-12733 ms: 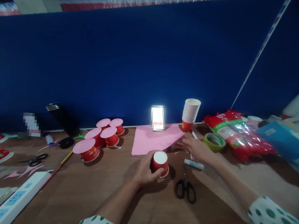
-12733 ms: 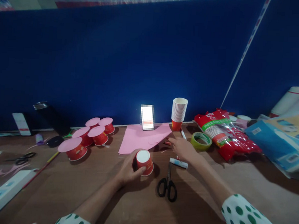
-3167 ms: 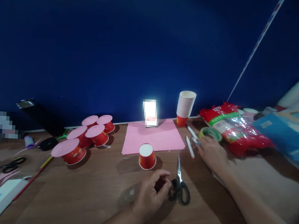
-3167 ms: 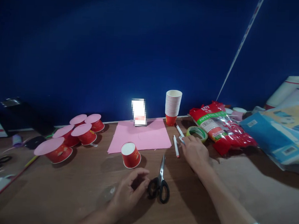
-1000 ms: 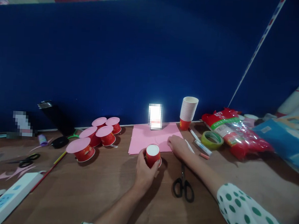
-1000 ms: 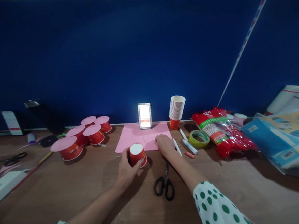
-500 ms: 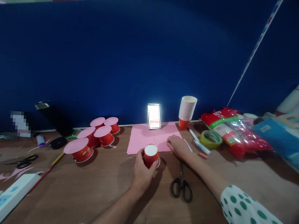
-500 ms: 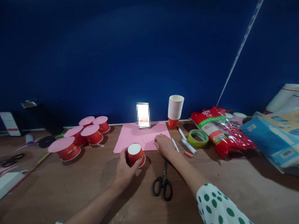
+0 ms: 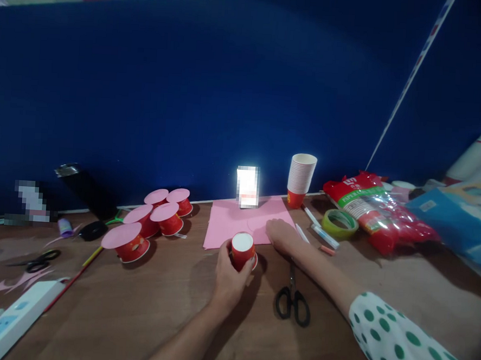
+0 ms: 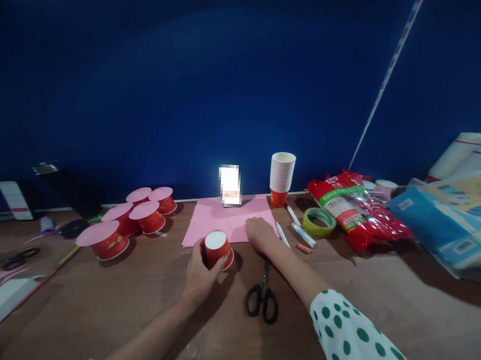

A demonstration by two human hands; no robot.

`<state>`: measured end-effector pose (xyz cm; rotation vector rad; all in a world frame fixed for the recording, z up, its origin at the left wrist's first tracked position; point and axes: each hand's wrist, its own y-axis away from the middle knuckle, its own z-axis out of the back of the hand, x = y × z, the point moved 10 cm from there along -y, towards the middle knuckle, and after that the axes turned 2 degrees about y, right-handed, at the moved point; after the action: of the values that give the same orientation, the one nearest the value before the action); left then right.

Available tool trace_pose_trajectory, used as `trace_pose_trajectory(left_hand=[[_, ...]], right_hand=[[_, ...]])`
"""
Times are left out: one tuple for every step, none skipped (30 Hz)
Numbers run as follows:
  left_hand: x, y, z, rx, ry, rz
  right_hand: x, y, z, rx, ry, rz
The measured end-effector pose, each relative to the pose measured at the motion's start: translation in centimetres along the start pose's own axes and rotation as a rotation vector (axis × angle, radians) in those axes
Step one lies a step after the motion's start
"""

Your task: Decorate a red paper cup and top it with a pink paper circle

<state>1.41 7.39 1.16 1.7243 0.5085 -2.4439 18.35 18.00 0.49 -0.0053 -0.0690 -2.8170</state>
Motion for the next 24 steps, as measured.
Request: trace_pose_trajectory(left_hand=[[-0.1,0.0,0.0,-0.001,0.003,0.001],[-0.2,0.0,0.0,0.002,0.005,0.001],[-0.3,0.0,-0.1,0.006,0.005,-0.002],[-0.4,0.0,-0.1,0.01,0.002,-0.005],[-0.5,0.0,-0.1,0.011,-0.002,-0.006],[-0.5,0.0,-0.1,0.007,-0.004,-0.007],[-0.6,0.0,-0.1,0.002,-0.005,-0.007],[-0.5,0.0,0.0,-0.003,-0.004,-0.007],[-0.5,0.0,0.0,-0.01,-0.002,-0.003],[-0.4,0.0,0.1,-0.014,-0.001,-0.001],[-0.3,0.0,0.1,-0.015,0.0,-0.002],[-0.3,0.0,0.1,-0.015,0.001,-0.007],[-0.3,0.0,0.1,-0.014,0.003,-0.011],[-0.3,0.0,0.1,-0.014,0.005,-0.015],[-0.3,0.0,0.1,-0.014,0.007,-0.017],[-0.3,0.0,0.1,-0.011,0.01,-0.014],[-0.3,0.0,0.1,-0.007,0.012,-0.009],[-0.3,0.0,0.1,-0.006,0.015,-0.003],[-0.3,0.0,0.1,-0.004,0.017,0.002],[-0.3,0.0,0.1,-0.004,0.019,0.005],[-0.4,0.0,0.1,-0.004,0.02,0.005],[-0.4,0.0,0.1,-0.004,0.02,0.003],[-0.5,0.0,0.1,-0.002,0.016,0.0],[-0.5,0.0,0.1,0.001,0.013,-0.005]], right_hand=[[-0.2,0.2,0.2,-0.004,-0.005,-0.01],[-0.5,0.4,0.4,-0.009,-0.013,-0.022],[-0.8,0.7,0.6,-0.013,-0.022,-0.033],[-1.1,0.9,0.9,-0.017,-0.031,-0.043],[-1.2,1.0,1.1,-0.021,-0.04,-0.048],[-1.3,1.1,1.4,-0.026,-0.05,-0.048],[-1.3,1.2,1.5,-0.029,-0.058,-0.043],[-1.2,1.2,1.7,-0.031,-0.066,-0.034],[-1.0,1.2,1.7,-0.032,-0.074,-0.023],[-0.8,1.1,1.8,-0.032,-0.081,-0.01],[-0.6,1.0,1.8,-0.03,-0.086,0.002],[-0.3,0.8,1.7,-0.025,-0.089,0.014],[-0.1,0.5,1.7,-0.016,-0.089,0.024],[0.0,0.3,1.5,-0.005,-0.088,0.031],[0.1,0.0,1.3,0.008,-0.086,0.035],[0.2,-0.2,1.1,0.023,-0.082,0.038],[0.2,-0.4,0.8,0.036,-0.077,0.037],[0.2,-0.6,0.6,0.046,-0.071,0.033],[0.2,-0.7,0.3,0.053,-0.065,0.027],[0.3,-0.8,0.1,0.057,-0.058,0.02],[0.3,-0.9,-0.1,0.056,-0.053,0.013],[0.4,-1.0,-0.3,0.053,-0.05,0.008],[0.5,-1.0,-0.3,0.047,-0.05,0.004],[0.5,-0.9,-0.3,0.038,-0.055,0.003]])
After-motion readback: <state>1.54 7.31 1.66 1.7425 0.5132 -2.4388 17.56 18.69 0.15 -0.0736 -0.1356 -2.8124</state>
